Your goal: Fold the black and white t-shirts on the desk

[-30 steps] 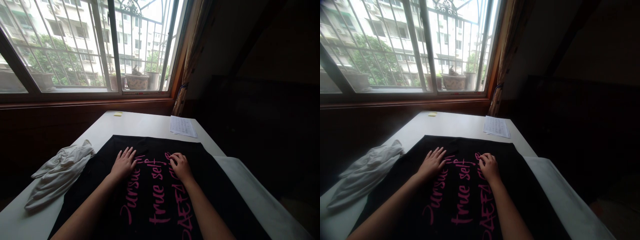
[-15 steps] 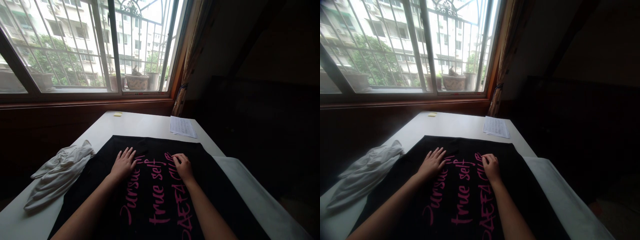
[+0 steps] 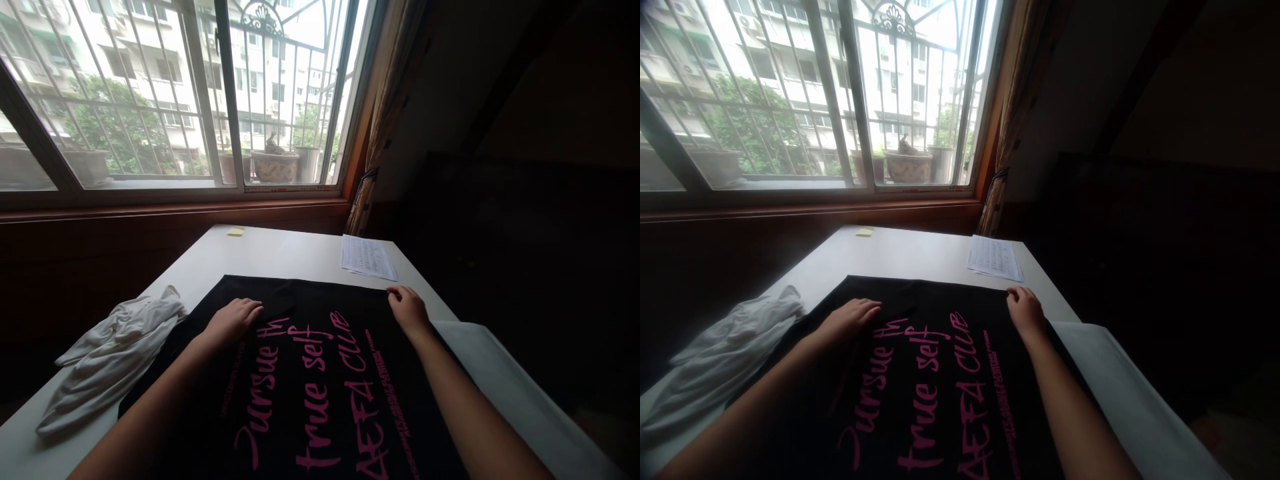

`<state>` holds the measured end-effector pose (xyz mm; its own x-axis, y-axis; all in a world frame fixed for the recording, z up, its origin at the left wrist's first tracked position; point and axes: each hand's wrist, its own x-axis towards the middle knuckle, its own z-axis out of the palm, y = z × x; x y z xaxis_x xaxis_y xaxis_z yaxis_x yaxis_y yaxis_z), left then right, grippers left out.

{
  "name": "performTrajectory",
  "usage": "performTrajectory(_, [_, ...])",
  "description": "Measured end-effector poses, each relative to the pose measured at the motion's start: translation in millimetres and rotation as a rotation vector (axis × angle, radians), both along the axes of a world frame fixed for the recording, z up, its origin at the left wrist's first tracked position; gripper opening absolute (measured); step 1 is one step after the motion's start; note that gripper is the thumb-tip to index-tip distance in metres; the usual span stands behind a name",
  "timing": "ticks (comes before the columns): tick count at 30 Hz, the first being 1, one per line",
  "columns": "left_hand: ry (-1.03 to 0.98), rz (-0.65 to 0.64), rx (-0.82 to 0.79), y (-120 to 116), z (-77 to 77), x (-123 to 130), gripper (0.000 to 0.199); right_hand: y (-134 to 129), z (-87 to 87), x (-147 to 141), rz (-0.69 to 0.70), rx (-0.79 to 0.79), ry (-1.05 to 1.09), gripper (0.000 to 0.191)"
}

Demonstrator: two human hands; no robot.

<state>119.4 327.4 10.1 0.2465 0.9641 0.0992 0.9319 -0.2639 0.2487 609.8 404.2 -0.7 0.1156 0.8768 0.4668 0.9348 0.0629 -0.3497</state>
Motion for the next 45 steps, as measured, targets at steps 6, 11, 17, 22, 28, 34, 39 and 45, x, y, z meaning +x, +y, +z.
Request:
performTrajectory(6, [0.114,0.150,0.010,53,10.4,-43,0.039,31,-7.3,52,-0.001,-0.172,-0.145,0.041])
performTrajectory(11, [0.182,0.208,-0.068,90,2.9,-69,0.045,39,-18.7,73,0.021,-0.269,-0.259,0.052])
performTrajectory(17, [0.221,0.171,-0.145,123,4.5,-81,0.052,55,-21.3,74,0.030,-0.312,-0.364,0.054])
performTrajectory(22, [0.246,0.137,-0.176,134,11.6,-83,0.041,63,-10.9,68,0.046,-0.314,-0.461,0.033])
performTrajectory(28, [0.234,0.076,-0.115,114,35.5,-84,0.020,55,15.6,75,0.060,-0.273,-0.515,0.023])
performTrajectory(34, [0.205,0.027,0.006,76,74.0,-101,0.021,32,55.9,100,0.137,-0.105,-0.371,0.025])
performTrajectory(39, [0.172,0.069,0.133,30,99.5,-119,0.022,-12,89.6,118,0.139,-0.181,0.028,0.019])
performTrajectory(45, [0.158,0.102,0.257,-47,122.0,-125,0.020,-90,115.0,129,0.121,-0.179,0.399,0.023])
